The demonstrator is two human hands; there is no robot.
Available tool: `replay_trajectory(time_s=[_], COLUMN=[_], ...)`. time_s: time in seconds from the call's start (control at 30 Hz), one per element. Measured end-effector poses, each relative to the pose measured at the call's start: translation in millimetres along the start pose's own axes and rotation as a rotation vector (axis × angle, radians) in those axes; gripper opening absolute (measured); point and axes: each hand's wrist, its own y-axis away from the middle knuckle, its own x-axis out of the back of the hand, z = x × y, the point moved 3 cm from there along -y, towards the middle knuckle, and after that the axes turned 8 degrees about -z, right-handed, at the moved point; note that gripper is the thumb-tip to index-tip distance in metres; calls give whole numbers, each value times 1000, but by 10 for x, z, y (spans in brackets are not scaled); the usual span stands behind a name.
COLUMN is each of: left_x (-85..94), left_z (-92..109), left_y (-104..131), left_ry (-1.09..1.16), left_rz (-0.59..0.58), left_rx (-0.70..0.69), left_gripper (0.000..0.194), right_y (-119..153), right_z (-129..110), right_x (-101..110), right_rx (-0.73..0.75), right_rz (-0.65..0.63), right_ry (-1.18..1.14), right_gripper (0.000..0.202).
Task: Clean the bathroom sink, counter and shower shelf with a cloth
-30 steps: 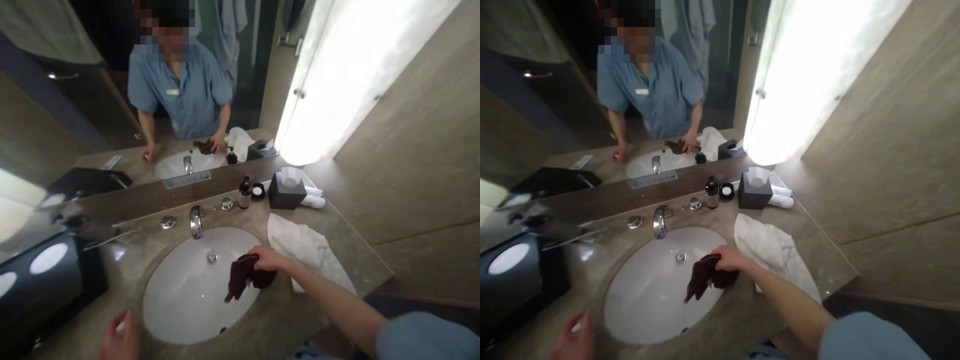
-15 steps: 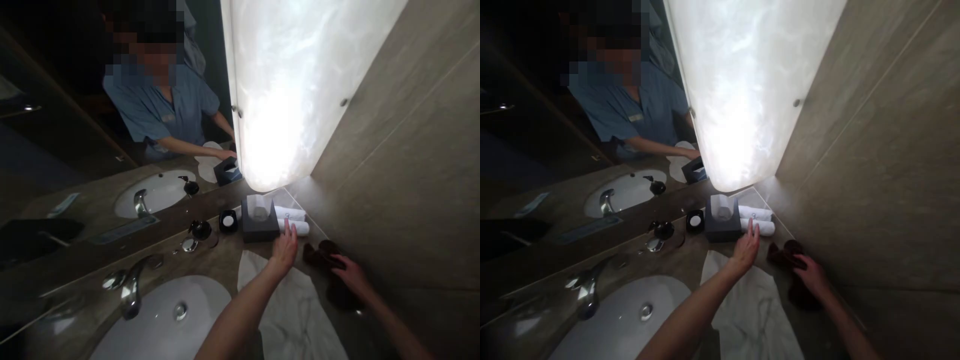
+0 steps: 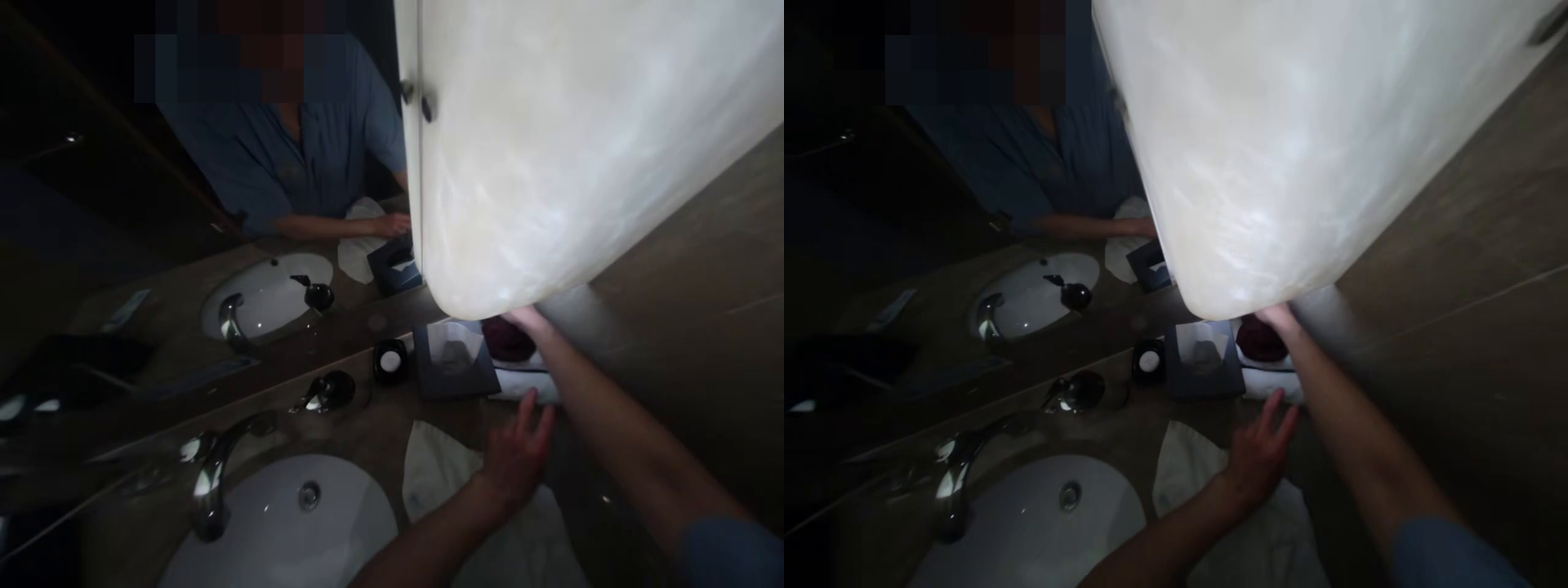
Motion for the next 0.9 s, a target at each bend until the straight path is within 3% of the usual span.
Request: replay_trajectory(time_s=[0.03,0.1,0.13,0.17,0.2,0.27,0.37,0.43,0.53,0.6,0.63,0.7,0.77,0.83,0.9], left_x=[111,376,496,602,690,810,773,513,-148,-470,-549,-532,-332,-46,241], left_z=[-83,-359,-532,-699,-844,-1038,-998,-721,-95,203,292,342,238,33,-156], left_y=[206,510,577,575,513,340,369,658,1348,1822,2021,2367,2740,3264,3999], left_ry=[48,145,191,222,243,251,234,218,175,169,186,305,590,998,1337], left_rz=[170,520,611,631,586,477,465,327,-215,-396,-438,-449,-406,-311,-197], left_rx=[13,228,392,515,569,558,521,418,101,114,157,257,357,504,643], left_gripper=[52,60,65,67,66,61,66,76,109,119,112,74,41,43,55], right_y=[109,544,855,1209,1582,2282,2960,3204,3458,3585,3625,3634,3568,3508,3580], right_z=[81,291,382,451,493,518,615,903,1576,1882,1936,1832,1496,1042,609], right_x=[52,220,312,395,460,505,362,190,-136,-428,-577,-855,-1093,-1318,-1545], right_rx=[-11,-90,-130,-167,-190,-180,73,177,-28,-155,-182,-161,-59,115,286], right_rz=[-17,4,59,153,260,404,319,267,392,449,469,481,437,306,157], right_ry=[-86,-371,-532,-659,-713,-600,-293,-167,13,154,208,273,296,308,315], right_gripper=[49,56,58,58,57,50,36,35,50,58,63,69,68,62,55])
